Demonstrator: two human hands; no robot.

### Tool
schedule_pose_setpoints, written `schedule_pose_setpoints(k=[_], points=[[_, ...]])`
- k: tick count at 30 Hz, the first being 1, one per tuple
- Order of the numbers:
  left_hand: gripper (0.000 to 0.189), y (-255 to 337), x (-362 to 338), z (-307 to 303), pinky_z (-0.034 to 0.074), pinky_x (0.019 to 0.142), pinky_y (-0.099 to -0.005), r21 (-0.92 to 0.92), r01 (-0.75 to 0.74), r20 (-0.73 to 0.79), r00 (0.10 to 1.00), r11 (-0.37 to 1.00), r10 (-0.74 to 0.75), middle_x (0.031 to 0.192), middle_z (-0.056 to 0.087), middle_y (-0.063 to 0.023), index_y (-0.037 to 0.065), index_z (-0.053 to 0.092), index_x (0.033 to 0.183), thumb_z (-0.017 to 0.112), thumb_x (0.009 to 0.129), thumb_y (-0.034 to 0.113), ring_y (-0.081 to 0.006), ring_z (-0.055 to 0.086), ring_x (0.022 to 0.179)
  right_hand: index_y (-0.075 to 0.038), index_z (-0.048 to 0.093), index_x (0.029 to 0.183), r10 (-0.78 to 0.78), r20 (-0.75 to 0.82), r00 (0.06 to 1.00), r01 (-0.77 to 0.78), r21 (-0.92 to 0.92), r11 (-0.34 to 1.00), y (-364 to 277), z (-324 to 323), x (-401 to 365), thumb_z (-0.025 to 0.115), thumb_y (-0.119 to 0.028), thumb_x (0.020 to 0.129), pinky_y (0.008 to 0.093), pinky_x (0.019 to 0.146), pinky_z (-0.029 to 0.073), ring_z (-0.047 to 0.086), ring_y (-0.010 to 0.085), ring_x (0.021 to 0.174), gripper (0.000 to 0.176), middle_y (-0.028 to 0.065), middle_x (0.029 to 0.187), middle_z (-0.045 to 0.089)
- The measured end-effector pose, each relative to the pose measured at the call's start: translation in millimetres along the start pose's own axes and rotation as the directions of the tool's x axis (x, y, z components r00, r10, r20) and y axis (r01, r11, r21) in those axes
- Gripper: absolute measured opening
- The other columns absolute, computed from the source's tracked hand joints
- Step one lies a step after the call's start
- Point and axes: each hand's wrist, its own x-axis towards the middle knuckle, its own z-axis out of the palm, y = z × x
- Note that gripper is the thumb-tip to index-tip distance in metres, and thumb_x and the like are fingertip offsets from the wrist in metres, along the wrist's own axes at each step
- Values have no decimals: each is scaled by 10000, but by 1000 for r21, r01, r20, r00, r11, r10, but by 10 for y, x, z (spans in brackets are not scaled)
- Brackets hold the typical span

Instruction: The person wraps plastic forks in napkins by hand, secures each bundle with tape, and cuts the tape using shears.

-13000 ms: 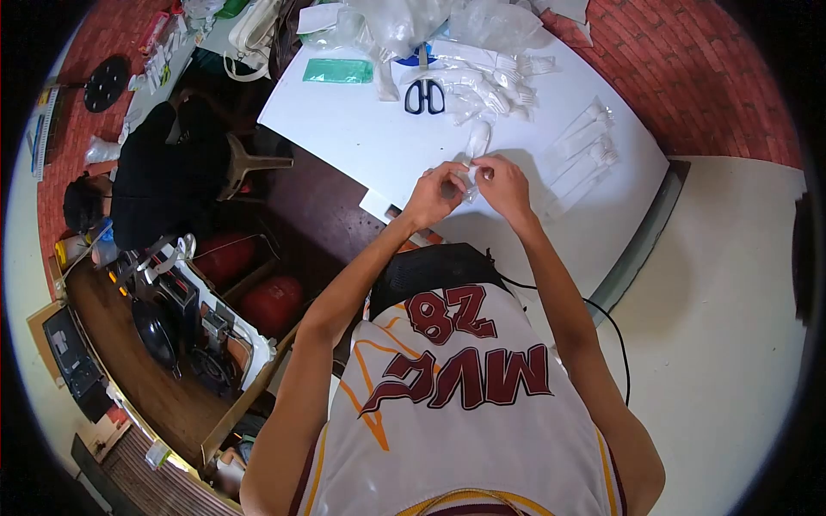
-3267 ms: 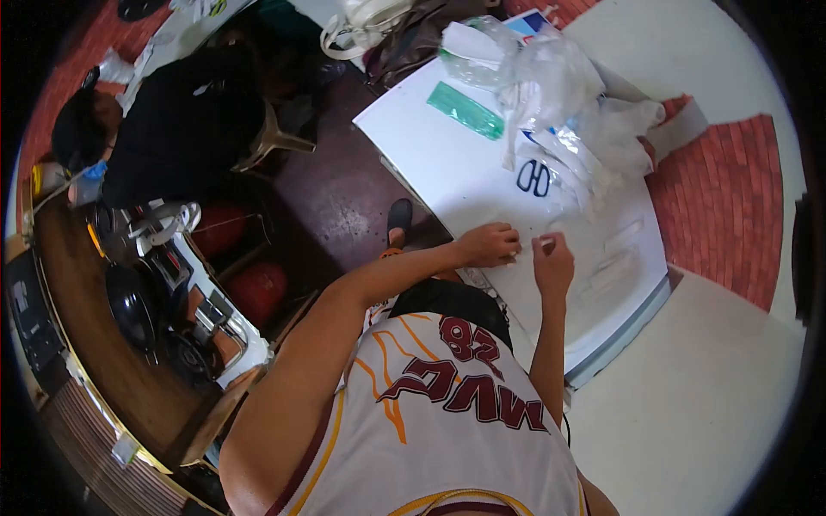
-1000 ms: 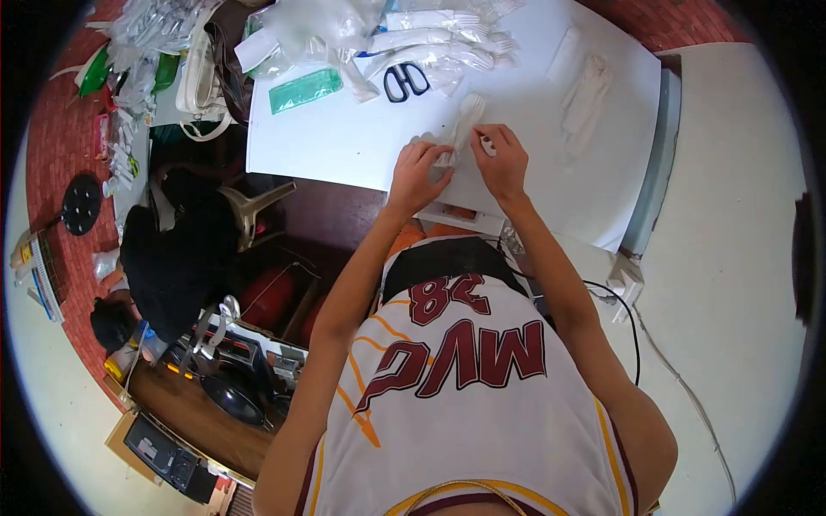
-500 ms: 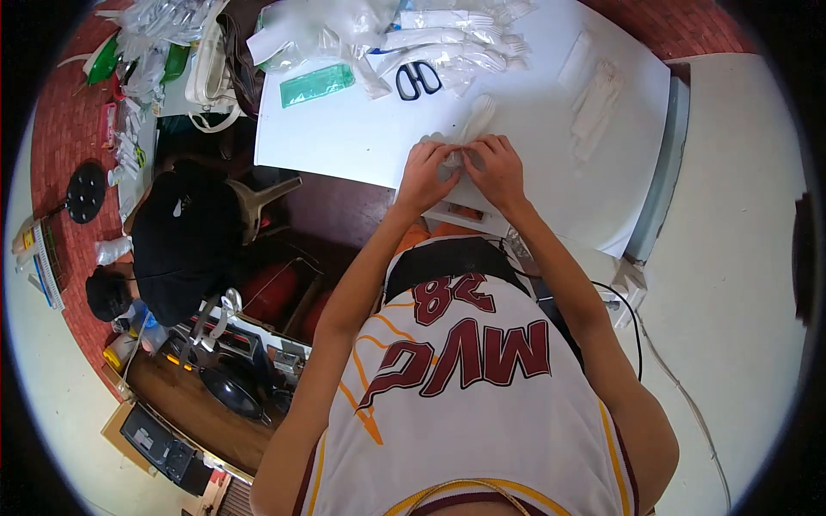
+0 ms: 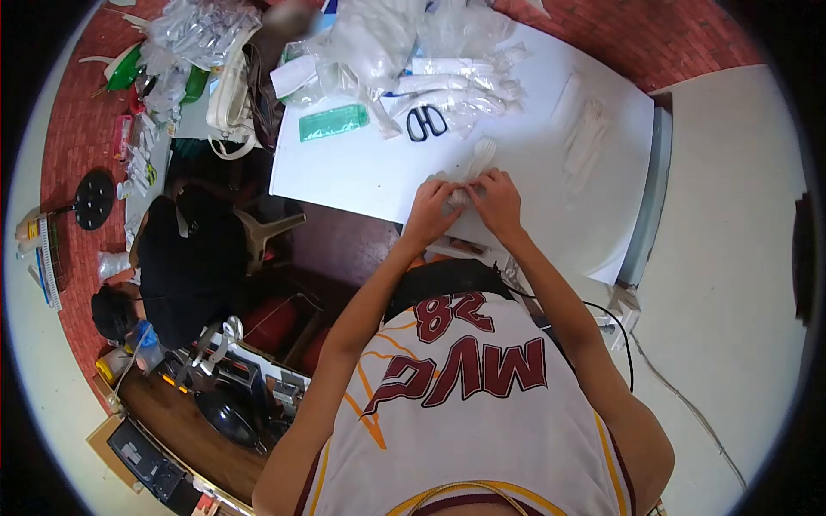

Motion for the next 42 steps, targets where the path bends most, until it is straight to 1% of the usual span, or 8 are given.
schedule_pose_setpoints(k=[7, 10, 13, 19, 23, 28, 35, 42], points=[[613, 2, 40, -338, 581, 889, -351, -202, 176, 127, 980, 963, -152, 1204, 658, -98, 114, 657, 1397, 901, 835, 92, -227, 680, 958, -99, 745, 1028, -36, -55, 998, 31, -104, 994, -282, -202, -16, 915, -428, 799, 447, 880, 561, 674, 315, 1085, 435, 98, 1107, 692], [460, -113, -55, -500, 579, 868, -314, -259, 320, 152, 945, 912, -288, 1151, 723, -54, 115, 704, 1351, 863, 919, 109, -161, 688, 920, -90, 760, 1031, 169, -28, 985, -170, -49, 984, -381, -184, 54, 888, -543, 820, 475, 830, 574, 720, 333, 1026, 516, 125, 1072, 727], [325, -267, -268, -705, 569, 860, -299, -410, 419, 117, 905, 810, -409, 1135, 741, -39, 92, 739, 1290, 811, 973, 94, -128, 683, 948, -69, 783, 982, 366, 246, 898, -328, -181, 927, -495, -248, 221, 845, -627, 843, 495, 780, 583, 756, 352, 908, 578, 145, 960, 773], [235, -453, -654, -1103, 553, 863, -297, -566, 478, 17, 821, 672, -570, 1077, 755, -20, 46, 754, 1243, 769, 1012, 86, -118, 679, 963, -26, 767, 847, 283, 341, 896, -327, 77, 942, -289, 161, 254, 840, -515, 901, 414, 671, 541, 721, 243, 728, 498, 107, 726, 730], [215, -659, -750, -1337, 534, 815, -291, -541, 524, 25, 791, 657, -611, 1073, 759, -10, 62, 766, 1229, 765, 1024, 131, -105, 666, 929, -35, 756, 847, 245, 492, 836, -504, 510, 697, -478, -155, 436, 818, -373, 974, 307, 647, 485, 640, 119, 710, 366, 25, 727, 691], [223, -816, -508, -1558, 537, 824, -295, -544, 471, 39, 841, 694, -540, 1065, 764, -14, 58, 761, 1239, 747, 1029, 133, -110, 670, 926, -8, 783, 1001, 209, 134, 969, -235, 771, 593, -993, -693, 1011, 770, -265, 1029, 253, 776, 480, 625, 82, 825, 259, -8, 850, 709], [207, -746, 205, -1695, 573, 875, -339, -301, 360, 131, 933, 883, -336, 1103, 777, -62, 94, 769, 1182, 764, 980, 140, -183, 721, 943, 42, 777, 1129, 324, 99, 941, -308, 645, 699, -737, -460, 503, 743, -231, 1045, 280, 802, 532, 672, 108, 846, 287, 34, 891, 749], [425, -248, 1208, -1059, 480, 1107, -494, 70, -291, 86, 955, 954, 285, 1385, 631, -123, 159, 713, 1271, 828, 862, 156, -347, 573, 1329, 37, 783, 1151, 579, 197, 791, -537, 678, 503, -518, -213, -716, 745, -215, 1043, 293, 780, 573, 715, 144, 834, 277, 76, 921, 779]])
